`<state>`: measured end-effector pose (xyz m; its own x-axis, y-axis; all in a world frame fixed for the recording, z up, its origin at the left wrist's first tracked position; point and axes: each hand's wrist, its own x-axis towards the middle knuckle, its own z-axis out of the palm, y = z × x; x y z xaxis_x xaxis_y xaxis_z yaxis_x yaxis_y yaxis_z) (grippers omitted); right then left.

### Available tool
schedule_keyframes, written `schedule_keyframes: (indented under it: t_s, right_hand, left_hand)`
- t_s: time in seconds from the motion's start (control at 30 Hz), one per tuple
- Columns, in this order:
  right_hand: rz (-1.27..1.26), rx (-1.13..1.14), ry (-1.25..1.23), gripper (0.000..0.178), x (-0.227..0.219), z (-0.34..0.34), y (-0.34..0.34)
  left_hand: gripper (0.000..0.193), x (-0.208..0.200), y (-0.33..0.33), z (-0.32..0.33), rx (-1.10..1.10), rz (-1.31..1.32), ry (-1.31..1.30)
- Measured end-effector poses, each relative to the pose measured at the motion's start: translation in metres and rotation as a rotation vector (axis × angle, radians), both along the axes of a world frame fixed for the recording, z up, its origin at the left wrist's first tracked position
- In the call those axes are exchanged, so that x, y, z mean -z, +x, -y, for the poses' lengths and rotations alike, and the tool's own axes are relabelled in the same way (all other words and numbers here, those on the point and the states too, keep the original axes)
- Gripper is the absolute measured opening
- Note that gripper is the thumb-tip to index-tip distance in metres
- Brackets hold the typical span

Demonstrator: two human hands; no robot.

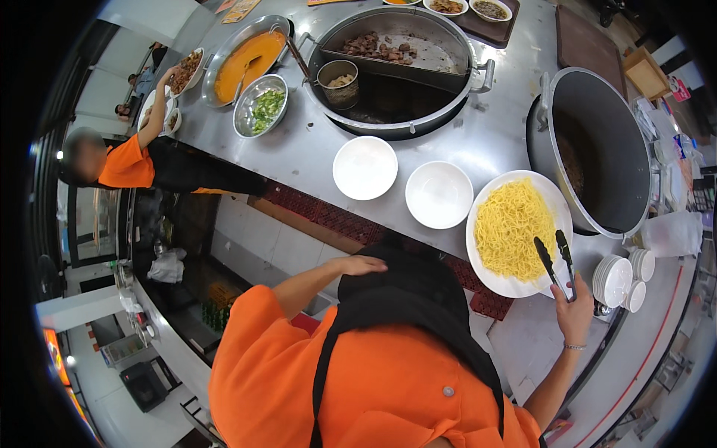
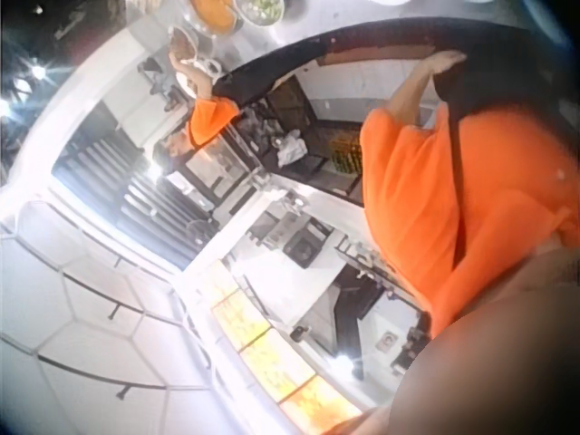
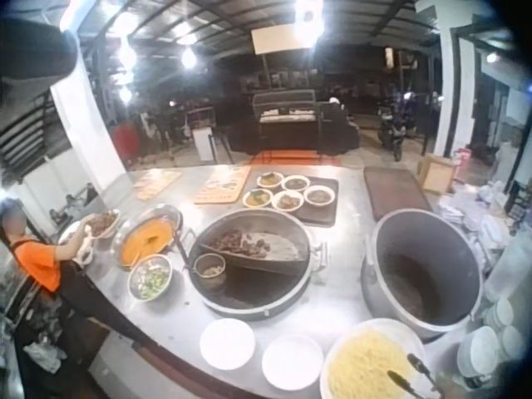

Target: The person assembles multiple noodle dishes by placing cooked meat into bowls, ladling orange curry sauce over them, and adding green vegetables and noodles. The person uses tongs and a ladle to transfer ingredients from large pots and trays into individual bowls.

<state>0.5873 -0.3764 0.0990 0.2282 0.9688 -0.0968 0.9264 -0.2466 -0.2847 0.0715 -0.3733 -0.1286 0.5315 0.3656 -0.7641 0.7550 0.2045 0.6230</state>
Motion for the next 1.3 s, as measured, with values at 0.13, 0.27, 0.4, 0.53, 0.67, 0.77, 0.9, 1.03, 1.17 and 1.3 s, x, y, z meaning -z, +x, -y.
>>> schedule_keyframes:
  t_s: [0.13,0.27,0.4,0.53,0.67,0.77,0.9,1.03,1.17,1.3]
  right_hand:
    - [0.09,-0.064,-0.099,0.068,-0.027,-0.006,-0.002]
    - [0.14,-0.12,-0.174,0.09,-0.029,-0.008,0.005]
    - [0.039,-0.197,-0.108,0.087,0.038,-0.03,-0.004]
    - [0.033,-0.097,-0.186,0.05,0.044,-0.032,0.005]
    - [0.088,-0.113,-0.184,0.033,0.019,-0.034,-0.007]
    - [0.196,-0.189,-0.206,0.026,-0.011,-0.037,-0.017]
    - [0.32,-0.204,-0.247,0.024,-0.06,-0.037,-0.032]
    - [0.341,-0.179,-0.255,0.026,-0.09,-0.047,-0.053]
    - [0.337,-0.135,-0.314,0.041,-0.077,-0.057,-0.06]
    - [0.271,-0.102,-0.309,0.064,-0.069,-0.057,-0.064]
  left_hand:
    - [0.062,0.044,-0.071,0.043,-0.138,-0.437,-0.014]
    - [0.041,0.112,-0.108,0.114,-0.467,-0.409,0.093]
    - [0.038,0.135,-0.078,0.119,-0.535,-0.329,0.067]
    - [0.035,0.137,-0.07,0.08,-0.474,-0.307,0.116]
    - [0.03,0.137,-0.082,0.067,-0.655,-0.258,0.227]
    - [0.025,0.133,-0.091,0.043,-0.863,-0.263,0.045]
    - [0.02,0.11,-0.061,0.015,-1.039,-0.163,0.101]
    - [0.021,0.113,-0.052,0.019,-1.044,-0.117,0.114]
    - [0.02,0.129,-0.055,0.031,-0.916,-0.15,0.167]
    - [0.029,0.095,-0.051,-0.009,-1.969,0.31,-0.077]
